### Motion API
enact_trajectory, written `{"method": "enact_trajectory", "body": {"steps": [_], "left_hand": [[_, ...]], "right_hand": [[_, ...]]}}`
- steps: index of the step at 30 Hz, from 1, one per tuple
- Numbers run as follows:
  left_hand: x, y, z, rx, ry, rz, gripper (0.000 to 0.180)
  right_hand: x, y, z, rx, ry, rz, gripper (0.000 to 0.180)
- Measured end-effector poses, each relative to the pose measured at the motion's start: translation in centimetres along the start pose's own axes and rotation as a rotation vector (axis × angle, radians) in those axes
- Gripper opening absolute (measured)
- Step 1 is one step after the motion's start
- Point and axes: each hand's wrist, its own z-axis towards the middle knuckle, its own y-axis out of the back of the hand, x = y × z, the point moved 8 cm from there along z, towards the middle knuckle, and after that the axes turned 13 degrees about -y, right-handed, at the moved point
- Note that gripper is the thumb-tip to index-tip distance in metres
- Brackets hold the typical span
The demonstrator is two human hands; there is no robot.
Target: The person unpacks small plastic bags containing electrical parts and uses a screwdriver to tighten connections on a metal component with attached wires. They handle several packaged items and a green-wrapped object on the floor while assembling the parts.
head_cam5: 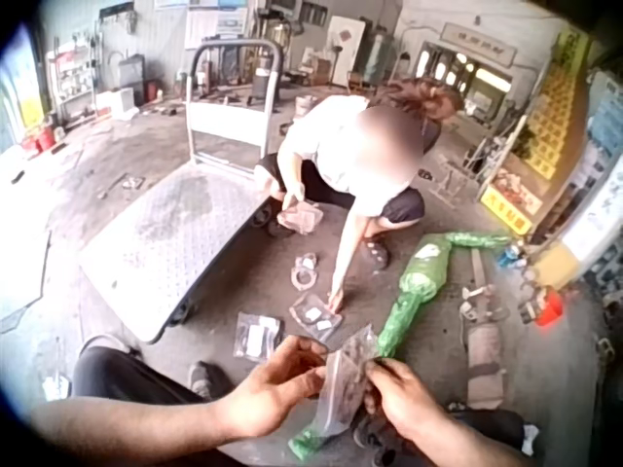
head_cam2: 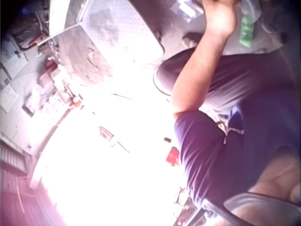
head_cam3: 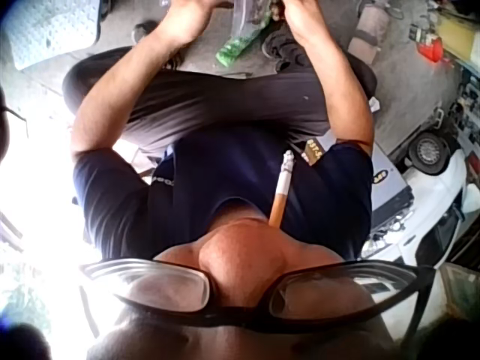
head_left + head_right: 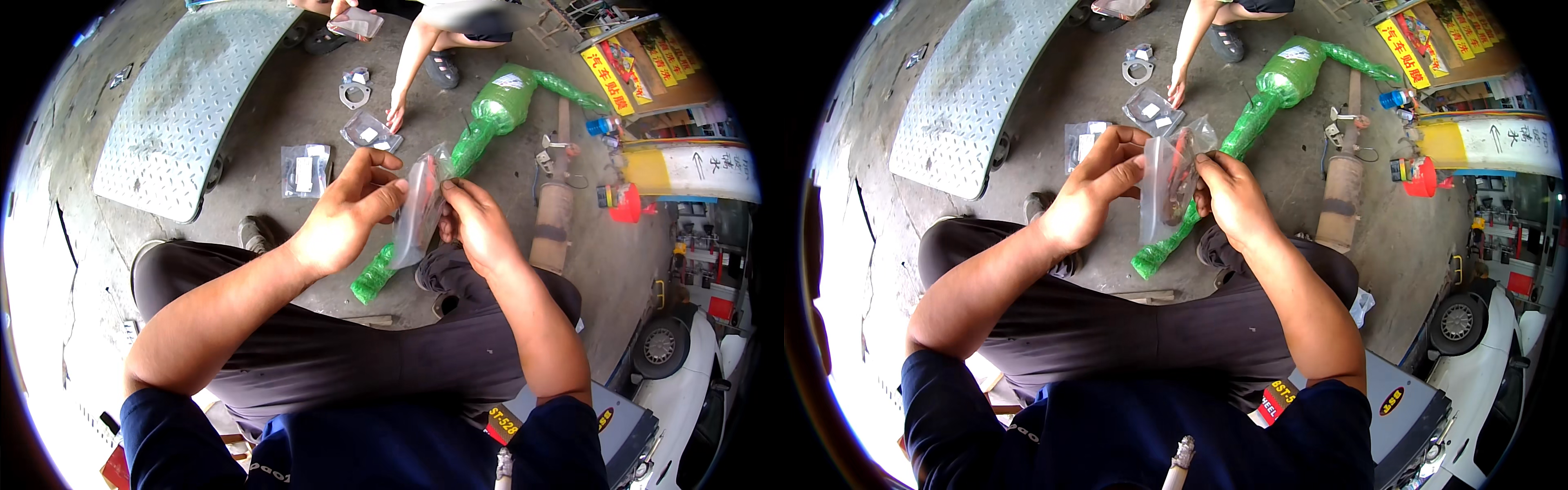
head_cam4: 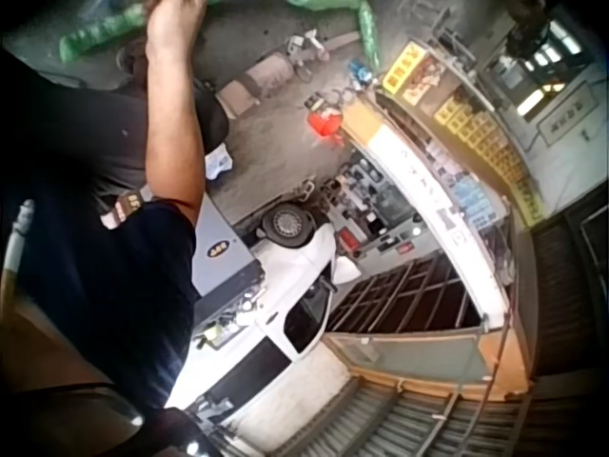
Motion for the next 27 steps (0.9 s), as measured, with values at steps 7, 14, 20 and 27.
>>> {"method": "enact_trajectory", "body": {"steps": [7,14,20,27], "left_hand": [[-2.5,-1.6,-0.8,0.071,-0.319,0.456,0.017],[-1.6,-1.3,-0.9,0.118,-0.319,0.596,0.012],[0.7,-0.7,-1.2,0.134,-0.145,0.604,0.015],[3.4,-1.3,-2.8,0.236,0.213,0.429,0.020]], "right_hand": [[-0.1,0.8,0.4,-0.101,0.000,0.081,0.025],[-0.7,0.8,1.1,-0.088,-0.040,-0.183,0.022],[-1.3,-2.8,0.0,0.130,-0.043,-0.423,0.024],[-1.7,-5.1,-1.2,0.283,-0.094,-0.460,0.047]]}}
